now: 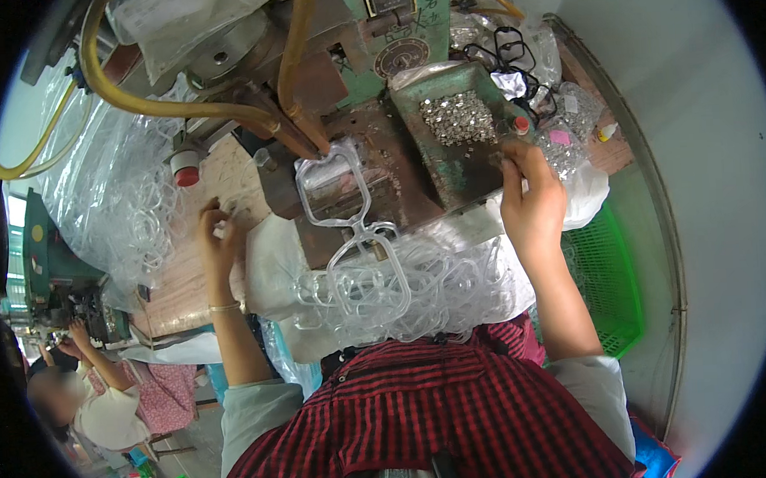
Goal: The person repeatedly picks clear plastic frames and small metal components, places them into a press machine, and removes the assembled units. The person handles the parts one at a time and places finished items into a nearby container.
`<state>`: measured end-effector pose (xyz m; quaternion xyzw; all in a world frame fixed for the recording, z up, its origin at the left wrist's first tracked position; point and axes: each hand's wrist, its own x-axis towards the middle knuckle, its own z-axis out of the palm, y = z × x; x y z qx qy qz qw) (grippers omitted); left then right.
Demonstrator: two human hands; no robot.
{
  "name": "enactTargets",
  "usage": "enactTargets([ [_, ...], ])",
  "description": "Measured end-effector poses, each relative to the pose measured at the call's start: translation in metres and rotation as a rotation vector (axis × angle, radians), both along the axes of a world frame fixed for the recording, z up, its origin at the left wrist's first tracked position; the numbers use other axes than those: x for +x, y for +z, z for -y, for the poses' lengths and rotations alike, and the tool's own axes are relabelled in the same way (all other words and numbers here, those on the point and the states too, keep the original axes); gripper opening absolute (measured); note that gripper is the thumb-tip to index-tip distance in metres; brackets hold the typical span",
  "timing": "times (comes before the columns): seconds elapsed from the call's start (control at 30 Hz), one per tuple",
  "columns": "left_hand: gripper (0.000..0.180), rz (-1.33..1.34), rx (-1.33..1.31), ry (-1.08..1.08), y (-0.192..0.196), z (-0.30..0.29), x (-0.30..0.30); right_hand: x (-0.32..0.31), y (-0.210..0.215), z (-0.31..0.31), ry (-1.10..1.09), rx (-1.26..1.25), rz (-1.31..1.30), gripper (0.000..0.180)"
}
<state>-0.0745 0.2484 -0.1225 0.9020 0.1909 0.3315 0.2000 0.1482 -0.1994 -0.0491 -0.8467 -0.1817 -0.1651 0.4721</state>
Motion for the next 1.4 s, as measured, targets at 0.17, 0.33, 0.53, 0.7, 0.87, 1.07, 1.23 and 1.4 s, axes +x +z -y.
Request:
enactTargets([
  [0.17,0.016,0.193,-0.283,0.048,0.046,0.013,0.029,-0.021,0.056,-0.029,0.513,0.310,-0.325,0.020],
  [0.33,0.019,0.202,0.207,0.166,0.073,0.043,0.046,0.000,0.072,-0.109,0.659,0.401,-0.204,0.037],
  [0.53,0.020,0.606,-0.359,0.075,0.097,0.111,0.015,-0.021,0.060,-0.128,0.677,0.641,-0.276,0.044],
  [0.7,0.018,0.608,-0.205,-0.623,0.219,0.142,0.025,-0.028,0.077,-0.130,0.712,0.550,-0.297,0.047],
  [0.87,0.020,0.500,-0.186,-0.300,0.247,0.157,0.057,-0.026,0.090,-0.127,0.749,0.640,-0.557,0.050],
  [1.07,0.028,0.375,0.327,-0.605,0.226,0.197,0.045,-0.051,0.078,-0.115,0.526,0.234,0.249,0.049],
  [1.23,0.015,0.268,0.515,-0.854,0.192,0.221,0.063,-0.005,0.030,-0.060,0.236,0.121,-0.079,0.032],
  [1.4,0.030,0.258,0.523,-0.774,0.185,0.242,0.075,0.006,0.004,-0.027,0.272,-0.158,0.039,0.020],
])
